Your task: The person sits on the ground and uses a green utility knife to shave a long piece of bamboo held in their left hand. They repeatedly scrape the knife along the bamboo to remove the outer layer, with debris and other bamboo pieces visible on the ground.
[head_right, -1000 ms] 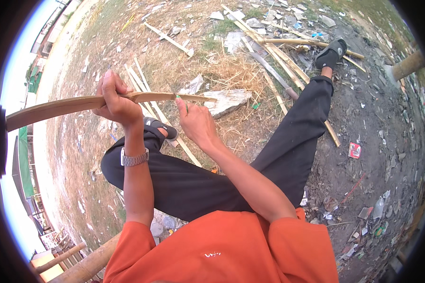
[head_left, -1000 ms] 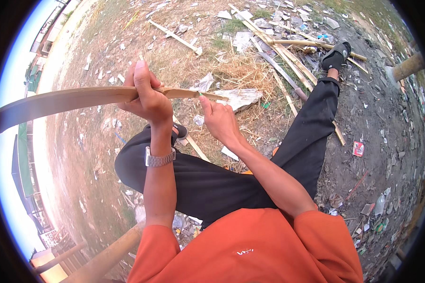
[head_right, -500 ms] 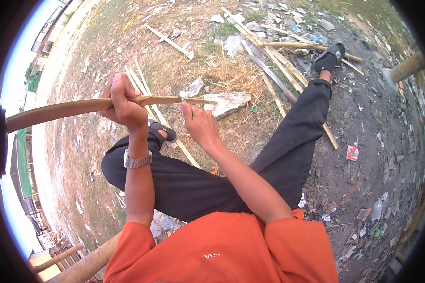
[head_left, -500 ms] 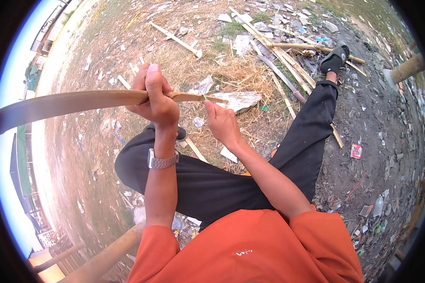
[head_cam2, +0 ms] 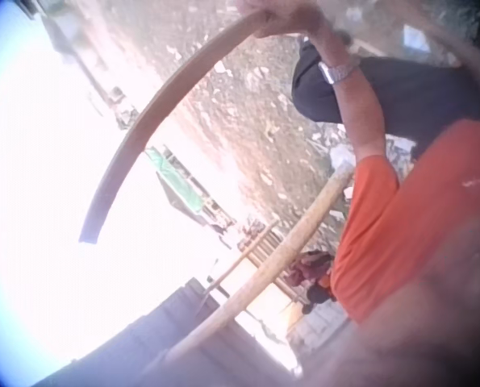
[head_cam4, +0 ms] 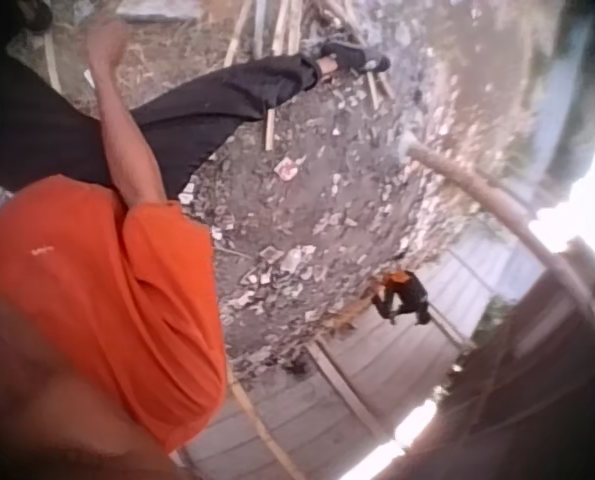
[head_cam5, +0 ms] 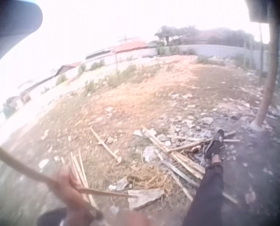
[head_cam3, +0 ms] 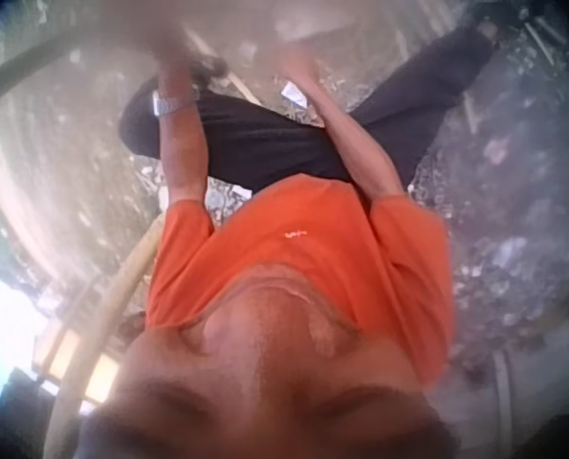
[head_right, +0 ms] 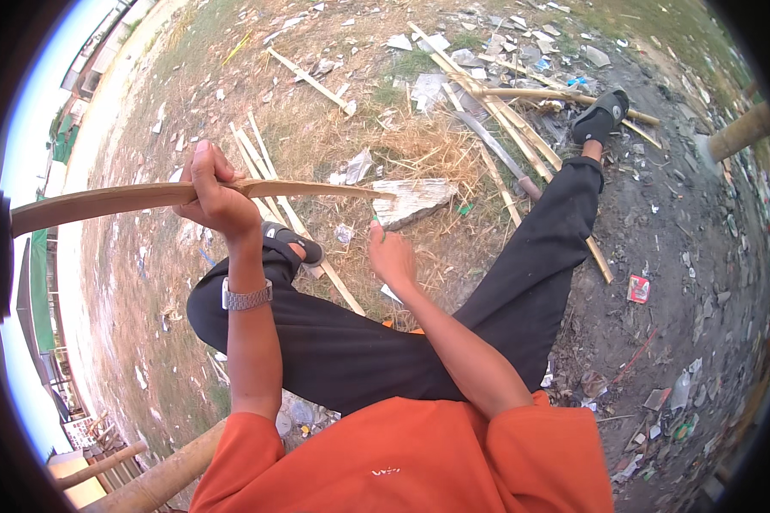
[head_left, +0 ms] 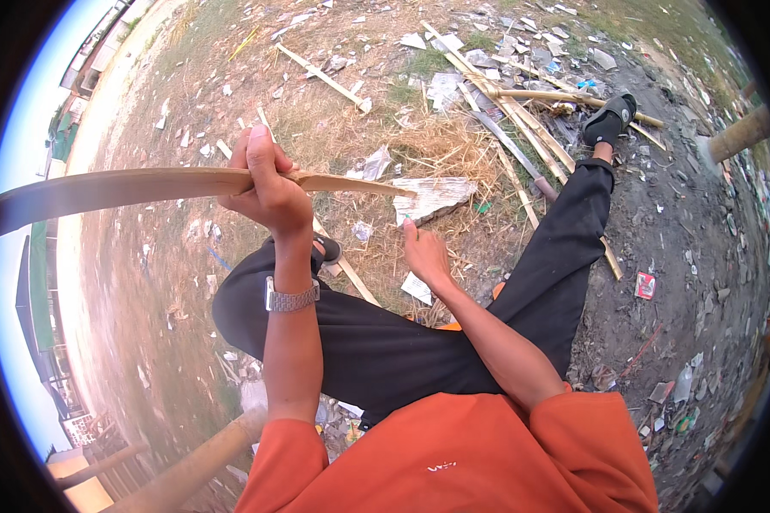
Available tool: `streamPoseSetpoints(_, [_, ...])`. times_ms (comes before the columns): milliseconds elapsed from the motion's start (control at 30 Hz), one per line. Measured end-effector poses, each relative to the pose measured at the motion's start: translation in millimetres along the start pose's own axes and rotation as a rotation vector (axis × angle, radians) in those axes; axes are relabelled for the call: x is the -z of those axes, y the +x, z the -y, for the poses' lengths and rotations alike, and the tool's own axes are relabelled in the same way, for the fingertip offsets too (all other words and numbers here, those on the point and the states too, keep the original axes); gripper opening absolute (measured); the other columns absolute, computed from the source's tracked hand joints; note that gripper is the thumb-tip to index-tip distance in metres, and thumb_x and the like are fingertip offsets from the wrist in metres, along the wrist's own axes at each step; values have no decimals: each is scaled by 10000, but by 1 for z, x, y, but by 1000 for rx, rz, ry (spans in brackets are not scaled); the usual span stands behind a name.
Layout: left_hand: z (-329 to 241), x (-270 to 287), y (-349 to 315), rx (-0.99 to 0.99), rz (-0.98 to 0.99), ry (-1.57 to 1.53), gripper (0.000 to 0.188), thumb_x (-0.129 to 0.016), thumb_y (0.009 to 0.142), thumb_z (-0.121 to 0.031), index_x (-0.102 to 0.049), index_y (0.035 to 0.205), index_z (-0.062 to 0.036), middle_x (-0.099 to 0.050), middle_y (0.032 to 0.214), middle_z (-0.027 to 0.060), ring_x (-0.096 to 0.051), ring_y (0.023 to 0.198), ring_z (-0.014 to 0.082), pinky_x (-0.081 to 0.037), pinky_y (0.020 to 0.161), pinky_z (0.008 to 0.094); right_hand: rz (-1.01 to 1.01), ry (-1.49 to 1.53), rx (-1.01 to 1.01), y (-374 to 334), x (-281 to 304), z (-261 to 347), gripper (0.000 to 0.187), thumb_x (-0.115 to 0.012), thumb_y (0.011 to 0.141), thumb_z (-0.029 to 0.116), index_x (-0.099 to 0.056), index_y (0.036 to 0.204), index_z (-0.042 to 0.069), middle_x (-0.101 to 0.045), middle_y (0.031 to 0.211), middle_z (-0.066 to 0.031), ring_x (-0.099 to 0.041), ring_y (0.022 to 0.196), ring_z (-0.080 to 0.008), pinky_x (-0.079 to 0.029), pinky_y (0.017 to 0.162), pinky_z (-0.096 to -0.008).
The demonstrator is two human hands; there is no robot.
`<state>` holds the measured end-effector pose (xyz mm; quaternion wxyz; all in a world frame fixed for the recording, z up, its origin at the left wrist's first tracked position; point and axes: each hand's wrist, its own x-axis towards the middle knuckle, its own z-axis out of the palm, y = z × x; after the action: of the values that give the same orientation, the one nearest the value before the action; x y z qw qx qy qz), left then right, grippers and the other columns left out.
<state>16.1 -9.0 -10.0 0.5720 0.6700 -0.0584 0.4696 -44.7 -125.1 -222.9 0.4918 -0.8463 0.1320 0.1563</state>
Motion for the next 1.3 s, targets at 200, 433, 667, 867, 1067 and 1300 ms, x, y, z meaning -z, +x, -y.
streamPoseSetpoints(200, [1,5,0,29,3,-11,378,-504,851,-87,-399,492,-30,-350,469,-12,-317,443,62,-234,451,244,22,224,221,-24,31,73,651,-296,971,476,-548,700,-59,-550,634,-267,-525,622,-436,-396,659,-501])
streamPoseSetpoints(433, [-2,-3,-6,6,70,-118,332,-509,846,-68,-435,529,-9,-360,474,-10,-339,424,58,-239,417,233,18,111,176,-4,6,37,633,-311,972,464,-554,702,-54,-545,622,-284,-541,623,-455,-425,660,-500])
streamPoseSetpoints(667, [-11,-6,-12,4,108,-71,341,-491,845,-64,-419,516,-15,-369,477,3,-329,423,66,-245,417,233,44,154,168,-3,16,49,664,-290,970,476,-605,757,-68,-576,680,-310,-581,711,-467,-435,739,-522])
streamPoseSetpoints(867, [-6,-4,-8,9,78,-88,341,-500,852,-53,-434,520,-24,-394,469,2,-347,419,60,-243,415,232,55,92,129,4,14,51,661,-293,964,490,-590,725,-49,-579,685,-301,-580,735,-473,-440,736,-519])
streamPoseSetpoints(1067, [-7,-2,-8,-35,92,-73,349,-487,849,-47,-403,511,-31,-362,473,-2,-324,419,60,-232,412,233,-43,-25,215,5,9,53,655,-294,959,501,-632,766,-26,-607,735,-296,-603,787,-459,-466,759,-517])
streamPoseSetpoints(1300, [-5,-2,-14,-107,144,-73,346,-495,857,-28,-418,519,-23,-381,466,-3,-338,397,54,-223,387,233,-16,-91,11,30,7,-4,671,-287,968,473,-627,738,-57,-603,759,-321,-612,785,-452,-452,767,-522])
